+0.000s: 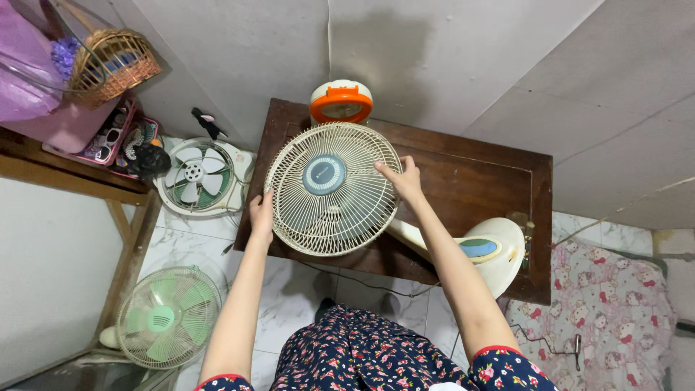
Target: The person removes the front grille of a standing electric fan, then uses a small wooden block to unscrew the central nut holding the fan blades. The person removes the nut and places it on the table.
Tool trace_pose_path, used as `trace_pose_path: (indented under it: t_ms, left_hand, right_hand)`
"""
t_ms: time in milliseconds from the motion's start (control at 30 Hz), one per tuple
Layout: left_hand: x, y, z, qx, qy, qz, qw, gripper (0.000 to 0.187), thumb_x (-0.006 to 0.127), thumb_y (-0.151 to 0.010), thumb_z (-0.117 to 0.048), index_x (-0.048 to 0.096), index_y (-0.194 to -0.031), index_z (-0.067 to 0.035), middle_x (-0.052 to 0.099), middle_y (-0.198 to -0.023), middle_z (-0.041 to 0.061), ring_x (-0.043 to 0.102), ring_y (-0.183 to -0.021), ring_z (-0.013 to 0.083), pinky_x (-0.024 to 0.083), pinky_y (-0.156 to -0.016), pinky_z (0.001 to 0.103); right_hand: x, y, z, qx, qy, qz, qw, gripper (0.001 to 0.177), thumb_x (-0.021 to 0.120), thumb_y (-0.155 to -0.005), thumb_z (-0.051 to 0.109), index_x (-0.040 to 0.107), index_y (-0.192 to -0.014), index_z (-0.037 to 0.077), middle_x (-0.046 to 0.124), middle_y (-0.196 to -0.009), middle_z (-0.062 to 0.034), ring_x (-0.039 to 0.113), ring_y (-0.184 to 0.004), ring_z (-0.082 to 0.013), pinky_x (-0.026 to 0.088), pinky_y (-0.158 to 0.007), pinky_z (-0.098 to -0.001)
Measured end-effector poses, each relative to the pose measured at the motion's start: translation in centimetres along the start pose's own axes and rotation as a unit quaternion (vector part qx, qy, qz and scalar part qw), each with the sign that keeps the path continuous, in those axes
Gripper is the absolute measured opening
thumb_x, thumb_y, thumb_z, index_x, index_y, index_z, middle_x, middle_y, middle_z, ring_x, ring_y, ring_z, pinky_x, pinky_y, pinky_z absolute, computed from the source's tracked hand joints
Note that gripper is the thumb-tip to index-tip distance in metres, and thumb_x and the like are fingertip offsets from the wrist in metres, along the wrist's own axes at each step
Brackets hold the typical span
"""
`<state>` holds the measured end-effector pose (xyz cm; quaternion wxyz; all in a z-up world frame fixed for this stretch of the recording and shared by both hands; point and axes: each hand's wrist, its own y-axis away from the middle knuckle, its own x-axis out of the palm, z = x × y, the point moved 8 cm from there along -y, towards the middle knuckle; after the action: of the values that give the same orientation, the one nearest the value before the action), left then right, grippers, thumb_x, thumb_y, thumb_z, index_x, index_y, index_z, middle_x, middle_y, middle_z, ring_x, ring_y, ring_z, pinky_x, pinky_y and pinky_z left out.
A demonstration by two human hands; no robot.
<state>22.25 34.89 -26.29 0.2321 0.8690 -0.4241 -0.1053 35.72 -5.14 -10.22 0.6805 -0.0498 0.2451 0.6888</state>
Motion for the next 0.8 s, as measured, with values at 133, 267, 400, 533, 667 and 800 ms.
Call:
trace_pose_path:
  t_ms: [133,267,400,533,667,800]
  left_hand:
    - [1.1,-0.8,-1.3,0.011,-0.033,0.043,0.998,0.09,0.071,-0.088,-0.045,0.037,-0.148,0.012,0.059,-0.14,0.025,0.06,-0.126,0.0273,0.046,-0.105,0.034]
    - [2.1,0.2,-3.8,0.033,-0.133,0.048,0.989,0.097,0.076,-0.082,-0.052,0.041,-0.149,0.008,0.056,-0.145,0.026,0.057,-0.131,0.0303,0.045,-0.108,0.038]
    - [3.4,2.4,-5.9,0.075,-0.23,0.064,0.968,0.119,0.086,-0.072,-0.057,0.027,-0.158,0.001,0.041,-0.154,0.029,0.031,-0.147,0.0386,0.031,-0.118,0.048]
    - [3.7,4.0,-7.0,0.059,-0.276,0.051,0.958,0.129,0.086,-0.068,-0.066,0.02,-0.162,-0.009,0.027,-0.16,0.032,0.021,-0.152,0.044,0.028,-0.12,0.053]
    - [4.1,5.4,-7.7,0.043,-0.311,0.034,0.949,0.127,0.079,-0.068,-0.072,0.016,-0.165,-0.018,0.019,-0.162,0.033,0.024,-0.151,0.0483,0.031,-0.118,0.058]
    - [4.1,7.1,-7.4,0.029,-0.31,0.014,0.95,0.123,0.074,-0.073,-0.074,0.014,-0.166,-0.019,0.015,-0.163,0.032,0.022,-0.149,0.0542,0.031,-0.115,0.063]
  right_hand:
    - [-0.8,0.2,-0.6,-0.014,-0.017,-0.003,1.0,0.074,0.084,-0.074,0.053,0.058,-0.114,-0.004,0.076,-0.095,-0.0203,0.077,-0.078,-0.0231,0.063,-0.072,-0.0356]
    - [-0.8,-0.5,-1.5,-0.041,-0.005,-0.016,0.999,0.074,0.086,-0.073,0.054,0.062,-0.113,-0.004,0.077,-0.096,-0.0195,0.077,-0.083,-0.0221,0.061,-0.075,-0.0348]
    - [-0.6,-1.4,-3.2,-0.04,0.005,-0.025,0.999,0.079,0.083,-0.072,0.058,0.063,-0.116,-0.004,0.078,-0.098,-0.0204,0.077,-0.088,-0.0238,0.061,-0.083,-0.0363]
    - [-0.8,-1.7,-4.1,-0.049,0.08,-0.063,0.994,0.079,0.079,-0.083,0.061,0.065,-0.128,-0.002,0.065,-0.116,-0.0262,0.067,-0.104,-0.0285,0.055,-0.092,-0.0406]
    - [-0.9,-0.9,-4.4,-0.042,0.036,-0.044,0.998,0.073,0.072,-0.088,0.057,0.066,-0.131,-0.001,0.072,-0.118,-0.0228,0.07,-0.107,-0.0258,0.054,-0.097,-0.0368]
    - [-0.2,0.2,-3.7,-0.033,-0.079,-0.013,0.996,0.072,0.072,-0.088,0.047,0.059,-0.14,-0.001,0.072,-0.126,-0.0184,0.07,-0.11,-0.0227,0.052,-0.097,-0.033]
